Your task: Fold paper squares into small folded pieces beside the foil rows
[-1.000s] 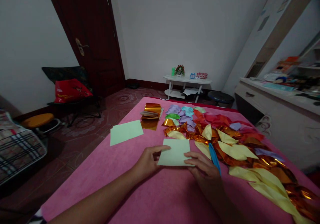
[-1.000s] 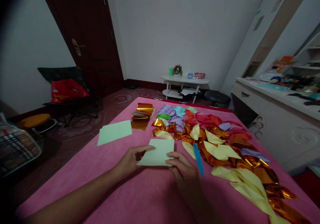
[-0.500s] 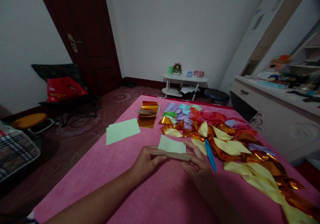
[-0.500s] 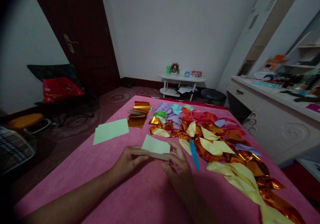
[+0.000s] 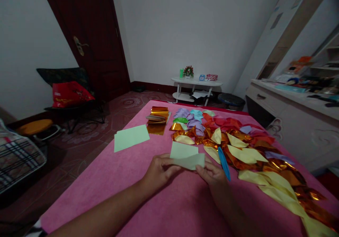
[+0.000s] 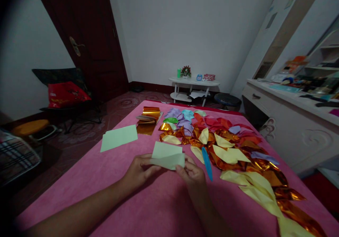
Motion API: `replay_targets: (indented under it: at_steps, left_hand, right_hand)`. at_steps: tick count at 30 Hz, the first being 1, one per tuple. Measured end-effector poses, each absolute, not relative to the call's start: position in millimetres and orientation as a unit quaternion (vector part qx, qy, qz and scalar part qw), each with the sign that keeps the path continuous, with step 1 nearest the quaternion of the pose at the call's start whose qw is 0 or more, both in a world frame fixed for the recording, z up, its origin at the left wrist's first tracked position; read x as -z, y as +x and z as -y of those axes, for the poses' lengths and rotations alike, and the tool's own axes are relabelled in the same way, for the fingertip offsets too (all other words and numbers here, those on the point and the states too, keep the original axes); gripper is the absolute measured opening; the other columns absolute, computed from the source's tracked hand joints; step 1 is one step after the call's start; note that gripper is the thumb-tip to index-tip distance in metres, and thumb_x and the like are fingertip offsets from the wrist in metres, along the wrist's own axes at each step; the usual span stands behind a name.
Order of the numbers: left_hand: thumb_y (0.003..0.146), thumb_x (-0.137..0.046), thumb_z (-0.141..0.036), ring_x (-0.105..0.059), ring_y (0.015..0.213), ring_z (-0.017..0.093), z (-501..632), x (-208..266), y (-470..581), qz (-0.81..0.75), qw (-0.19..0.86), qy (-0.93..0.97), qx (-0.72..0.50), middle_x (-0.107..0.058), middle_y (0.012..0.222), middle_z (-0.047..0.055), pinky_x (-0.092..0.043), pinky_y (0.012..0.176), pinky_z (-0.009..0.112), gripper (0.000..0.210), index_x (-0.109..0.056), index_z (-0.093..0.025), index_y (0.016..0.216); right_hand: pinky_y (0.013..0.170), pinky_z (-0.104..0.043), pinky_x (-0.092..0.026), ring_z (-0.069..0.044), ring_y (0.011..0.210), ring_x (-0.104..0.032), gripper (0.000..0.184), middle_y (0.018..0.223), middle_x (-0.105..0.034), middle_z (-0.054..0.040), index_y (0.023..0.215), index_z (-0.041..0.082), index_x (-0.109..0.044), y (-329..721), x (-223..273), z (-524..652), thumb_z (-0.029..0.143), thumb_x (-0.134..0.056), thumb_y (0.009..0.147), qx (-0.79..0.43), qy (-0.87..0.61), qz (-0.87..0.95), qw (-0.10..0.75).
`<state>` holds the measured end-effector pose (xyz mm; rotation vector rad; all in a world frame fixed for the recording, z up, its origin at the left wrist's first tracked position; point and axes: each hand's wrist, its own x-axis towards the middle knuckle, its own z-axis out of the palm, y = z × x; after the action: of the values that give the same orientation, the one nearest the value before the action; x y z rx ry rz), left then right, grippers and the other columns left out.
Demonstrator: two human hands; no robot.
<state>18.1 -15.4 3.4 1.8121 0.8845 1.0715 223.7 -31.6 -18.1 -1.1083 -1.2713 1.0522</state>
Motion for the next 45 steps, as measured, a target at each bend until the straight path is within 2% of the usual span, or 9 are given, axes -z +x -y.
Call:
replay_targets:
  at_steps: [6, 11, 18, 23, 28, 31, 37, 40, 45]
  left_hand:
    - [0.08, -0.064, -0.036, -0.06, 0.074, 0.017, 13.2, -2.1, 17.6, -0.35, 0.498, 0.663, -0.436, -0.068, 0.078, 0.007, -0.045, 0.068, 0.024, 0.026, -0.074, -0.013, 0.075]
    - [0.082, -0.06, -0.035, -0.049, 0.062, 0.012, 13.3, -2.4, 17.2, -0.365, 0.474, 0.674, -0.433, -0.056, 0.061, 0.002, -0.037, 0.059, 0.022, 0.037, -0.062, -0.01, 0.054]
    - [0.078, -0.063, -0.035, -0.033, 0.051, 0.007, 11.9, 5.0, 17.0, -0.434, 0.446, 0.663, -0.415, -0.037, 0.052, -0.003, -0.023, 0.047, 0.02, 0.042, -0.047, -0.012, 0.047]
    - [0.081, -0.06, -0.034, -0.042, 0.058, 0.009, 10.8, 7.4, 16.5, -0.393, 0.462, 0.681, -0.41, -0.047, 0.061, 0.0, -0.032, 0.053, 0.02, 0.035, -0.055, -0.011, 0.054]
    - [0.079, -0.062, -0.041, -0.048, 0.052, 0.009, 10.1, 13.1, 18.7, -0.398, 0.549, 0.615, -0.402, -0.052, 0.061, 0.0, -0.037, 0.049, 0.02, 0.033, -0.06, -0.011, 0.066]
    - [0.075, -0.066, -0.044, -0.051, 0.054, 0.01, 8.3, 13.6, 19.3, -0.398, 0.605, 0.555, -0.41, -0.054, 0.064, 0.001, -0.043, 0.05, 0.021, 0.035, -0.062, -0.01, 0.069]
    - [0.077, -0.065, -0.04, -0.05, 0.06, 0.011, 7.0, 8.6, 16.7, -0.372, 0.536, 0.625, -0.429, -0.055, 0.066, 0.003, -0.038, 0.055, 0.021, 0.037, -0.058, -0.01, 0.056]
    - [0.078, -0.064, -0.038, -0.05, 0.067, 0.012, 8.2, 7.1, 16.4, -0.361, 0.496, 0.67, -0.418, -0.054, 0.073, 0.004, -0.037, 0.058, 0.021, 0.036, -0.058, -0.01, 0.055]
    - [0.076, -0.065, -0.043, -0.048, 0.058, 0.01, 8.1, 9.4, 18.0, -0.378, 0.551, 0.632, -0.393, -0.054, 0.064, 0.002, -0.038, 0.054, 0.021, 0.036, -0.063, -0.009, 0.064]
  right_hand:
    - [0.081, -0.035, -0.052, -0.026, 0.093, -0.062, 0.016, 0.093, -0.065, -0.0096, 0.07, 0.021, -0.075, 219.2, 14.8, 31.1, 0.034, -0.067, 0.075, -0.438, -0.424, 0.604, 0.514]
    - [0.08, -0.035, -0.052, -0.026, 0.091, -0.062, 0.019, 0.095, -0.066, -0.0101, 0.078, 0.019, -0.074, 219.3, 10.3, 33.2, 0.037, -0.068, 0.074, -0.454, -0.437, 0.576, 0.521]
    - [0.075, -0.033, -0.051, -0.026, 0.085, -0.063, 0.022, 0.087, -0.067, -0.0109, 0.062, 0.017, -0.069, 222.6, 2.2, 38.1, 0.034, -0.068, 0.075, -0.403, -0.501, 0.541, 0.542]
    - [0.071, -0.031, -0.052, -0.024, 0.082, -0.064, 0.019, 0.087, -0.066, -0.0095, 0.074, 0.017, -0.071, 220.7, 7.8, 36.6, 0.034, -0.063, 0.078, -0.397, -0.479, 0.558, 0.549]
    - [0.056, -0.026, -0.046, -0.018, 0.066, -0.06, 0.031, 0.076, -0.065, -0.0069, 0.049, 0.018, -0.057, 223.3, 12.0, 37.9, 0.031, -0.063, 0.076, -0.241, -0.541, 0.607, 0.53]
    - [0.055, -0.024, -0.044, -0.016, 0.066, -0.059, 0.03, 0.077, -0.064, -0.0055, 0.049, 0.018, -0.054, 222.8, 12.8, 40.0, 0.028, -0.064, 0.076, -0.192, -0.533, 0.634, 0.525]
    - [0.047, -0.024, -0.035, -0.013, 0.055, -0.047, 0.035, 0.062, -0.05, -0.0006, 0.051, 0.019, -0.049, 221.9, 10.7, 40.2, 0.034, -0.055, 0.083, -0.244, -0.539, 0.627, 0.507]
    - [0.048, -0.024, -0.036, -0.014, 0.055, -0.046, 0.036, 0.06, -0.046, 0.0003, 0.054, 0.019, -0.049, 222.7, 6.1, 39.7, 0.035, -0.05, 0.086, -0.277, -0.541, 0.603, 0.517]
    - [0.061, -0.026, -0.041, -0.018, 0.07, -0.055, 0.027, 0.075, -0.059, -0.0038, 0.059, 0.019, -0.059, 223.4, 1.2, 42.6, 0.031, -0.057, 0.083, -0.234, -0.539, 0.6, 0.543]
